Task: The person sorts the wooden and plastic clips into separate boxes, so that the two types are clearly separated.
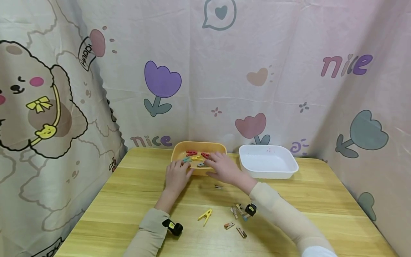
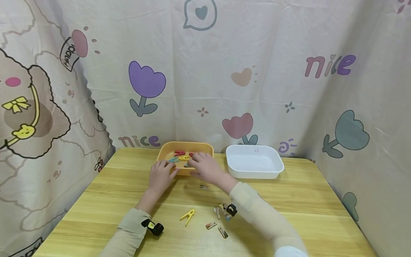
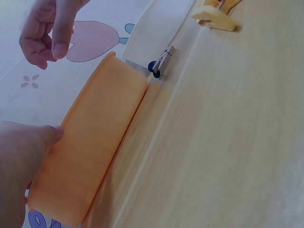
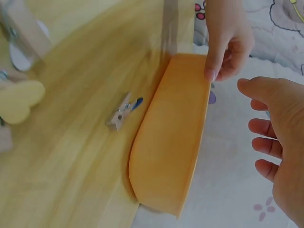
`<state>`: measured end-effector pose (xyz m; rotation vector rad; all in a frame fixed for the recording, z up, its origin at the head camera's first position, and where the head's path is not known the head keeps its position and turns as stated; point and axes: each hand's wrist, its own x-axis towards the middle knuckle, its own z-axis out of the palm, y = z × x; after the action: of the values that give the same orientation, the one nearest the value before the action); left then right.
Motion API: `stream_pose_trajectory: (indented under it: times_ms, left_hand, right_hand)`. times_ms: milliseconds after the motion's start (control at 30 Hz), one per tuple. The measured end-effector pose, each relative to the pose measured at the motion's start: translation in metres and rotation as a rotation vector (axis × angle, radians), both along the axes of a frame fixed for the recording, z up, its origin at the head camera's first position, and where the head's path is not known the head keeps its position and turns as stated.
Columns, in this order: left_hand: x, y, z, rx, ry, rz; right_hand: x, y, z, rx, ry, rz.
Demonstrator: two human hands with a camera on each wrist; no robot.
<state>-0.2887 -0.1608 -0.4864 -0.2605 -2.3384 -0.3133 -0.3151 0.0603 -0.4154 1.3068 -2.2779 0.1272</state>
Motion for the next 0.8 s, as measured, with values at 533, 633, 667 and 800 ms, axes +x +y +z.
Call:
stream_pose_trajectory:
  times_ms: [533,633,667,800]
  left_hand:
    - [-0.001,0.000,0.001,-0.004,-0.025,0.008]
    - [-0.001,0.000,0.000,-0.013,-0.020,0.013]
    - [-0.001,0.000,0.000,-0.015,-0.019,0.014]
    - [-0.001,0.000,0.000,-0.015,-0.026,0.013]
  right_hand:
    - [0.034,0.004,-0.007,0.056,-0.045,0.088]
    - [0.040,0.005,-0.011,0.084,-0.082,0.102]
    - [0.041,0.006,-0.012,0.096,-0.099,0.101]
    - [0.049,0.007,-0.018,0.146,-0.107,0.099]
